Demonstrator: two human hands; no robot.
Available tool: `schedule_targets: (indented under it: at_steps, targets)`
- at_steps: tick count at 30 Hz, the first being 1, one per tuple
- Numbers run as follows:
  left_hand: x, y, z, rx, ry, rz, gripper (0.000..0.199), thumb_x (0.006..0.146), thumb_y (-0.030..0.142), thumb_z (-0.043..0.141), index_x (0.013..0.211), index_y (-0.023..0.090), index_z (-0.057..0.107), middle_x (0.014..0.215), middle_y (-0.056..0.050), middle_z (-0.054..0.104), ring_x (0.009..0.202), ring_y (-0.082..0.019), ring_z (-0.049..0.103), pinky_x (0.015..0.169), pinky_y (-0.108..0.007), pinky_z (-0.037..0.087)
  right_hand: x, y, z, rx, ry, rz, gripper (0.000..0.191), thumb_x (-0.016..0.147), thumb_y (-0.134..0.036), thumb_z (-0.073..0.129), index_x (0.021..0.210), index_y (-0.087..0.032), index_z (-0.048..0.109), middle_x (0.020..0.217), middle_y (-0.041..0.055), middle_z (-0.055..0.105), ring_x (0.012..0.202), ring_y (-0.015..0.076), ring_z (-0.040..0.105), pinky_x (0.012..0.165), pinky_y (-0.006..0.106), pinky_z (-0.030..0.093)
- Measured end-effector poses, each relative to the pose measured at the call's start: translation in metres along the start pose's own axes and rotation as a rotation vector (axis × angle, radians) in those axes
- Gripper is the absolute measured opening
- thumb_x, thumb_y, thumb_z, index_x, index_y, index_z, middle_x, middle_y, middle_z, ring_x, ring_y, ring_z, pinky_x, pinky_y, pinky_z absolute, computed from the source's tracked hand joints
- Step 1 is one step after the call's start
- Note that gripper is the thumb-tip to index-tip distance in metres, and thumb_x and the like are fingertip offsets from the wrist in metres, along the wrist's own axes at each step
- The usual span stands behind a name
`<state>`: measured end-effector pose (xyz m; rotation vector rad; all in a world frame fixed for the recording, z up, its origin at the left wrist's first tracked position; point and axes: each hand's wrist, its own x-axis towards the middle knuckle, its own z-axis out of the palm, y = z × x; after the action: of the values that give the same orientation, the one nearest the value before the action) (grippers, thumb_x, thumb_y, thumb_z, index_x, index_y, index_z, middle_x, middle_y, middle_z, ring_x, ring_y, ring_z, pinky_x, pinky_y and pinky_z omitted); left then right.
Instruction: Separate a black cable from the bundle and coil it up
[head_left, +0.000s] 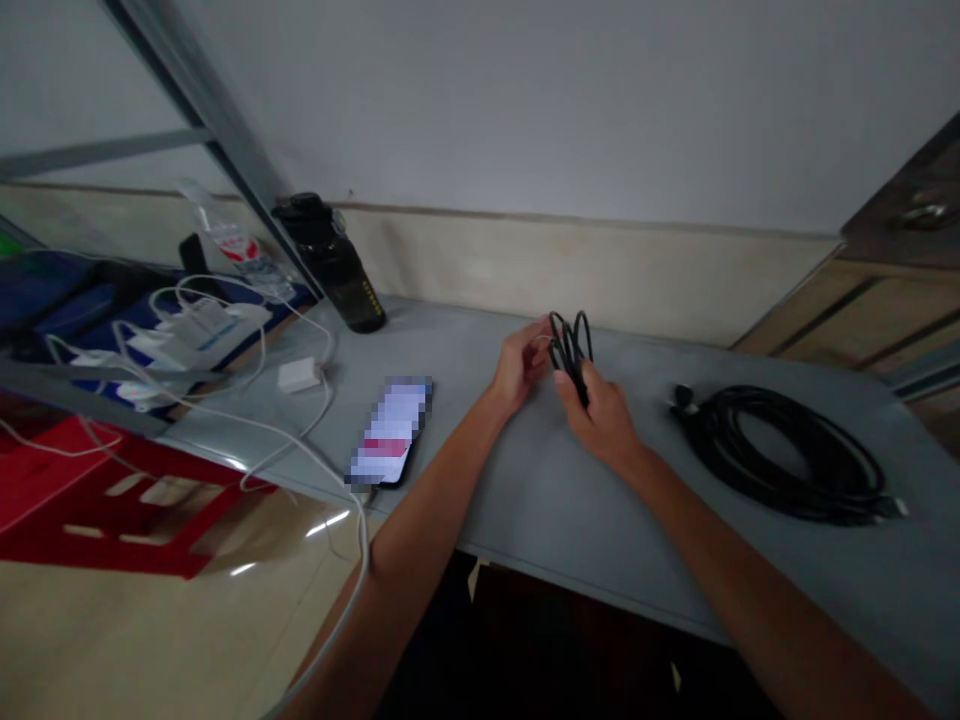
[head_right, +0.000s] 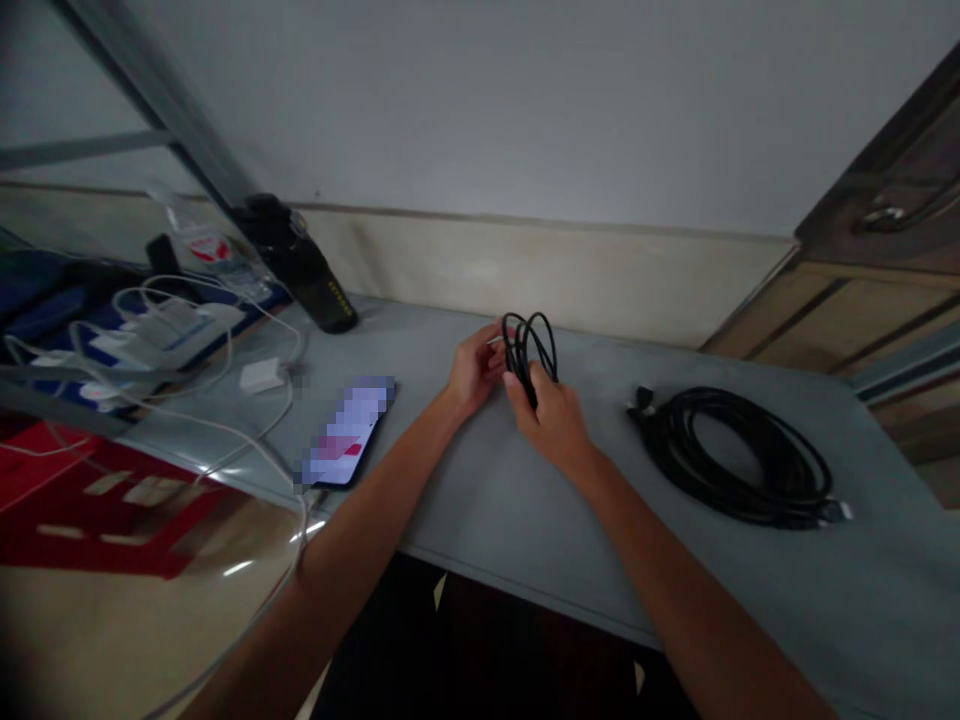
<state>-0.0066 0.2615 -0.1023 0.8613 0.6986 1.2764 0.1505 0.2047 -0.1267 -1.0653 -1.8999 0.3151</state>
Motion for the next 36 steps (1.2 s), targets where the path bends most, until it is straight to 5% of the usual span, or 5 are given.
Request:
schedule_targets:
  at_steps: [9,17,21,26,36]
  targets:
    - [0.004,-0.014,-0.001,0.163,0.048,0.025,0.026,0.085,0.034,0.09,0.083,0.02,0.068,0.067,0.003,0.059,0.049,-0.009,0.05,0.045,-0.023,0.028,0.006,0.001,-0.011,0.163,0.071,0.047,0.047,0.118,-0.069,0.037,0.105,-0.028,0.057,0.081,0.0015,0.068,0.069,0.0217,0.067,0.068,0.036,0.043]
    - [0.002,-0.001,0.004,0.138,0.11,0.038,0.02,0.088,0.015,0.069,0.107,0.017,0.073,0.069,0.0,0.07,0.054,-0.014,0.061,0.045,-0.025,0.036,0.013,0.01,-0.019,0.295,0.251,0.158,0.059,0.113,-0.083,0.033,0.095,-0.029,0.051,0.074,-0.0014,0.062,0.067,0.0192,0.061,0.065,0.035,0.044]
    - [0.0,0.006,0.005,0.081,0.16,0.006,0.026,0.099,0.017,0.061,0.119,0.015,0.077,0.102,-0.009,0.087,0.079,-0.017,0.078,0.049,-0.023,0.045,0.018,0.021,-0.016,0.395,0.366,0.259,0.06,0.112,-0.085,0.031,0.097,-0.03,0.049,0.078,0.0004,0.064,0.068,0.0208,0.064,0.064,0.036,0.049]
    - [0.001,0.007,0.004,-0.004,0.162,-0.018,0.024,0.104,0.02,0.06,0.116,0.015,0.081,0.13,-0.012,0.086,0.105,-0.024,0.082,0.053,-0.022,0.053,0.023,0.026,-0.019,0.417,0.451,0.243,0.059,0.115,-0.081,0.029,0.092,-0.03,0.049,0.072,-0.0017,0.06,0.063,0.0195,0.061,0.065,0.037,0.051]
    - [0.003,0.014,-0.01,-0.219,0.195,-0.012,0.029,0.108,0.018,0.061,0.129,0.017,0.08,0.125,-0.007,0.088,0.083,-0.016,0.081,0.054,-0.021,0.057,0.035,0.042,-0.047,0.419,0.646,0.218,0.059,0.115,-0.078,0.033,0.09,-0.029,0.053,0.071,-0.0033,0.055,0.057,0.0162,0.054,0.055,0.033,0.045]
